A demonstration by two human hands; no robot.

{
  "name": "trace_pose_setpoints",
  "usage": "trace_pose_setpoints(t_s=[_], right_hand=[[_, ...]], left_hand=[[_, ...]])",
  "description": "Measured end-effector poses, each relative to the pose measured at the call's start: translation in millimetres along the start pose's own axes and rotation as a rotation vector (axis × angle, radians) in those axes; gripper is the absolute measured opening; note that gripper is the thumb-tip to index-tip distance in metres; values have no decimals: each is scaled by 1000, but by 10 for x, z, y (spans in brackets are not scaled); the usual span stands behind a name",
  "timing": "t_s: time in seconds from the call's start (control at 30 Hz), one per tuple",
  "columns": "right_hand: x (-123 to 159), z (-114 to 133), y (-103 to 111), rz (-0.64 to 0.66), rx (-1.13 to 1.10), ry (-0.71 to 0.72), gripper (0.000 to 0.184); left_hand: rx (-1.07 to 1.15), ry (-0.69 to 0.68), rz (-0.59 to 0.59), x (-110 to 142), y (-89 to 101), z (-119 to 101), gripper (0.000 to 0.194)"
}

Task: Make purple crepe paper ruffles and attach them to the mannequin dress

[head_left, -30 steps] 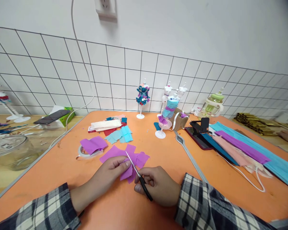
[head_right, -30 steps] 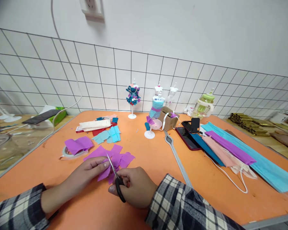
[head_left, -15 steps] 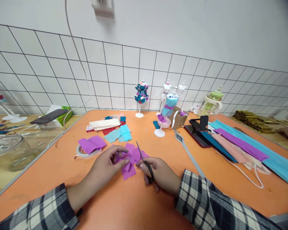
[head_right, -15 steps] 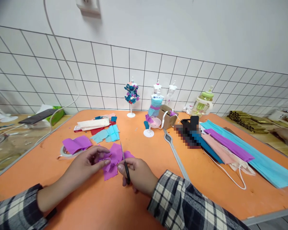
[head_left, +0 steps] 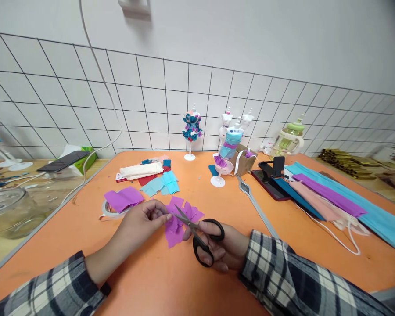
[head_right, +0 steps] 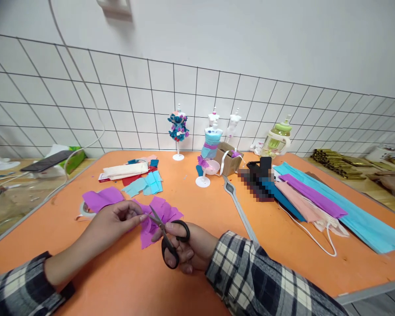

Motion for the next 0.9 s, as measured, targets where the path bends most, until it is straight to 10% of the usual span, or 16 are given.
trace_pose_setpoints(t_s=[0.2,0.57,0.9], right_hand=[[0,153,107,-42,-66,141,53],[19,192,147,-130,15,201,51],[38,240,146,-164,93,229,48]], left_hand=[[188,38,70,-2,-75,4,34],[-538,-173,146,-60,138,52,28],[-312,40,-36,-145,329,141,35]])
Point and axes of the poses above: each hand's wrist, its own x-axis away from the middle knuckle, its own y-axis out of the back of the hand, z = x × y, the point moved 9 cm from there along -x, towards the middle knuckle, and after that the axes turned 4 degrees about x, right-handed, at the moved point
